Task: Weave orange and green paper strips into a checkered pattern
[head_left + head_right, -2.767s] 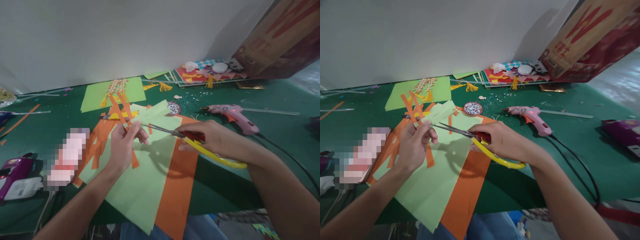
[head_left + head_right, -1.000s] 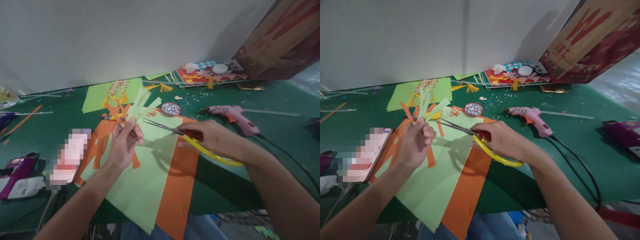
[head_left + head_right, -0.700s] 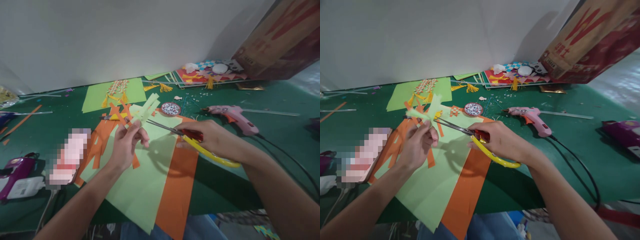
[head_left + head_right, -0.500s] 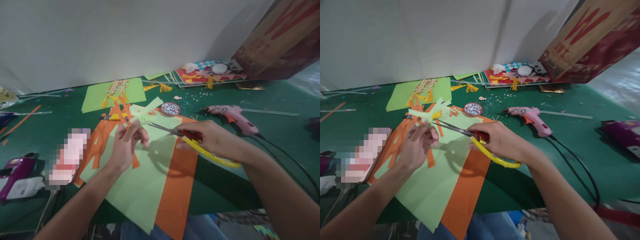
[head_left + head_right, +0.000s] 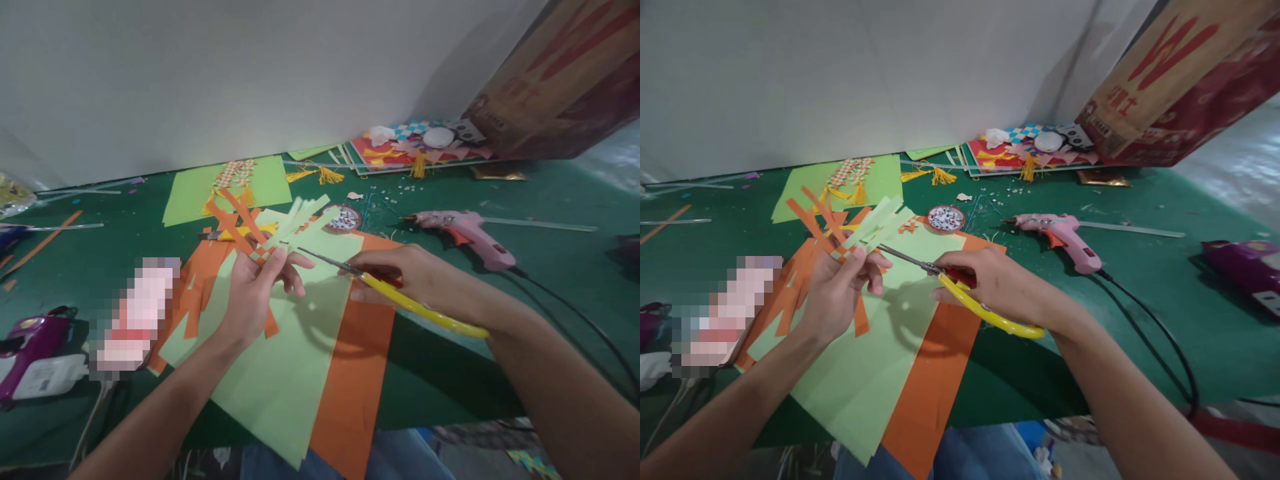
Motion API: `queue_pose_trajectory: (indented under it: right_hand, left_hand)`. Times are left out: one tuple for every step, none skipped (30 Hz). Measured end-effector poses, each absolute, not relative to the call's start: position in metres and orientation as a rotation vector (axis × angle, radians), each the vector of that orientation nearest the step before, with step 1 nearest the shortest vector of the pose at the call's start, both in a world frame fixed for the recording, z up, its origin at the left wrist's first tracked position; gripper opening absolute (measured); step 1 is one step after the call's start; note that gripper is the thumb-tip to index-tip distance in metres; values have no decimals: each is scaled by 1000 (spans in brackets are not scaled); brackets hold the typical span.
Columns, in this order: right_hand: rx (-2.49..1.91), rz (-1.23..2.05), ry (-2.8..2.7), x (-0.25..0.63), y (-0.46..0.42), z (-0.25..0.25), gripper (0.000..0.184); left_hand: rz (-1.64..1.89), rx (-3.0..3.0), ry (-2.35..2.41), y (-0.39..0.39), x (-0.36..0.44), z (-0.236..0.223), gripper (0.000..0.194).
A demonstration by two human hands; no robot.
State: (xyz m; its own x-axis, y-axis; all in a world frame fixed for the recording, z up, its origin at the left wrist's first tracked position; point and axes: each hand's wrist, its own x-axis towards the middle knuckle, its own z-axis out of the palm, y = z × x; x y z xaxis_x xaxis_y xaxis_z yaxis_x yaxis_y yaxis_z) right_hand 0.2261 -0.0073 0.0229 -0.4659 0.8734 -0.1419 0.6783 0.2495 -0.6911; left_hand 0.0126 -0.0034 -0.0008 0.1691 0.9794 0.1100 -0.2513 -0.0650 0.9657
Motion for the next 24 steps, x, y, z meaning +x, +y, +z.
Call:
queue_pose_trajectory:
  right_hand:
    - [-1428, 1056, -2253, 227, -8, 23, 42]
    - [-1411, 1075, -2250, 228, -8, 23, 42]
    - [-1395, 1084, -2244, 228, -8, 22, 43]
    - [-1381, 1089, -2240, 229, -8, 22, 43]
    - [-1368, 1092, -2239, 229, -7, 22, 42]
    - [-1355, 1099, -2239, 229, -7, 21, 42]
    - [-1340, 1108, -2238, 228, -8, 22, 41]
    - [-1326, 1120, -2238, 228, -8, 22, 41]
    - [-1313, 1129, -2236, 227, -8, 22, 40]
    - [-1307, 1139, -2234, 226, -9, 23, 40]
    - [-1304, 1146, -2228, 225, -9, 24, 40]
    - [-1300, 1155, -2221, 224, -9, 24, 40]
    - [-1296, 1166, -2214, 224, -10, 25, 39]
    - [-1291, 1177, -2205, 224, -10, 24, 39]
    - [-1285, 1188, -2193, 224, -10, 24, 39]
    - [-1281, 1198, -2178, 224, -10, 23, 39]
    - [-1281, 1206, -2166, 225, -10, 22, 39]
    - [-1288, 1215, -2157, 225, -9, 21, 39]
    - [-1290, 1224, -2150, 226, -9, 20, 38]
    - [-1283, 1235, -2145, 227, -9, 19, 38]
    - [-1272, 1249, -2145, 227, -9, 19, 38]
    - [-1262, 1257, -2149, 227, -8, 19, 37]
    - [-1259, 1258, -2154, 227, -8, 19, 37]
    - [-1263, 1252, -2158, 227, -8, 19, 36]
  left_hand:
    - [1255, 1175, 849, -4, 13, -1, 15]
    - [1264, 1180, 847, -4, 13, 0, 15]
    - [1268, 1184, 846, -4, 13, 0, 15]
    - [1269, 1185, 848, -5, 14, 1, 16]
    - [1265, 1187, 853, -5, 14, 1, 17]
    - [1253, 1194, 862, -5, 14, 2, 17]
    - [1235, 1207, 876, -6, 15, 2, 18]
    - [1211, 1227, 894, -6, 15, 2, 19]
    - [1184, 1254, 913, -7, 15, 2, 21]
    - [1149, 1284, 937, -7, 16, 2, 24]
    - [1113, 1313, 961, -8, 16, 2, 28]
    - [1080, 1337, 979, -9, 17, 2, 32]
    - [1055, 1354, 990, -9, 17, 1, 35]
    - [1035, 1362, 998, -10, 17, 1, 37]
    - [1024, 1364, 1003, -10, 17, 0, 38]
    - [1012, 1367, 1005, -11, 17, -1, 38]
    - [1004, 1369, 1007, -11, 17, -1, 38]
    - [997, 1384, 1007, -12, 16, -2, 36]
    - [1001, 1396, 1013, -13, 16, -3, 35]
    - [1017, 1399, 1028, -13, 16, -3, 32]
    - [1026, 1402, 1043, -14, 16, -4, 31]
    - [1031, 1401, 1059, -15, 16, -4, 29]
    - [1031, 1400, 1074, -15, 16, -4, 27]
    - [1022, 1402, 1085, -15, 16, -4, 26]
